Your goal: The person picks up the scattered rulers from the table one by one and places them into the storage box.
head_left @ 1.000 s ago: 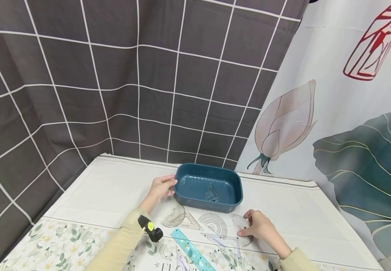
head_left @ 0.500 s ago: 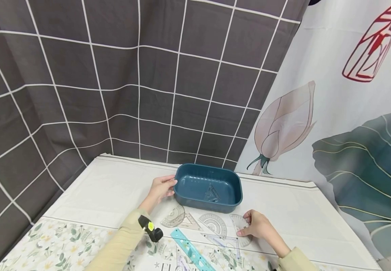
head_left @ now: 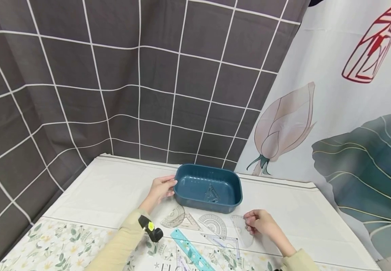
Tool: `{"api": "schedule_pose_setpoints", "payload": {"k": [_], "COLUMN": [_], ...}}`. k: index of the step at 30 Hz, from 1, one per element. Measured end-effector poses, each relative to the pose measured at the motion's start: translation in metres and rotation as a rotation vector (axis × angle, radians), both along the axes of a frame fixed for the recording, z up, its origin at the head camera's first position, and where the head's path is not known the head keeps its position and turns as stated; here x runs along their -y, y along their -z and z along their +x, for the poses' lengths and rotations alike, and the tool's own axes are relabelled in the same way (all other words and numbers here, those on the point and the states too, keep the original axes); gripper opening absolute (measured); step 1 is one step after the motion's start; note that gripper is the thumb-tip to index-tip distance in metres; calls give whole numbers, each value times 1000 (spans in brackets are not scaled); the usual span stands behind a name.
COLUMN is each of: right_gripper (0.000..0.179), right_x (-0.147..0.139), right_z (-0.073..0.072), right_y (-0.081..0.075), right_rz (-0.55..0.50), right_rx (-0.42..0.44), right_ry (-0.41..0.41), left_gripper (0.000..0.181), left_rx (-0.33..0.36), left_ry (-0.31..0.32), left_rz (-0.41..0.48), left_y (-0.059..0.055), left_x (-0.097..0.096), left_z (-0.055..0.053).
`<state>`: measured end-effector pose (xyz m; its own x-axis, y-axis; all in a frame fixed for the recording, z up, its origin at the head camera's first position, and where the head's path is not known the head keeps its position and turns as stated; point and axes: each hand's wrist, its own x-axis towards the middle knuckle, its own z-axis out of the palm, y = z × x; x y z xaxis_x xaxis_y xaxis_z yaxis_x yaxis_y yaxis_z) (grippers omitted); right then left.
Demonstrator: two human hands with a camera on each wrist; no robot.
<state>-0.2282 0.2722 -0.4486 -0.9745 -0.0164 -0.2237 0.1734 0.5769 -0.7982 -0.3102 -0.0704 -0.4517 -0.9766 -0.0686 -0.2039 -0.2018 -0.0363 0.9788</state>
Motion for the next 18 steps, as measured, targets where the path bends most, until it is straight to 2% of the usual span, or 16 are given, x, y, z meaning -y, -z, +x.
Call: {"api": "schedule_pose_setpoints", "payload": {"k": [2,5,11,18], "right_gripper": [20,27,28,29], "right_x": [-6,-11,-8,-7], "right_z": [-1,-1,-2,-3], "right_y": [-2,-9,-30,-42], "right_rz": [-64,-92,-36,33], "right_rx": [34,60,37,25], "right_ry": [-34,-73,-55,-56], "left_gripper": [39,39,39,37], "left_rx": [-2,-8,-23,-51], "left_ry": [2,1,5,18], "left_rz": [2,9,30,42], "left_y": [1,1,-3,-6], "left_x": [0,0,0,2], "left_z": [0,-1,0,6]}}
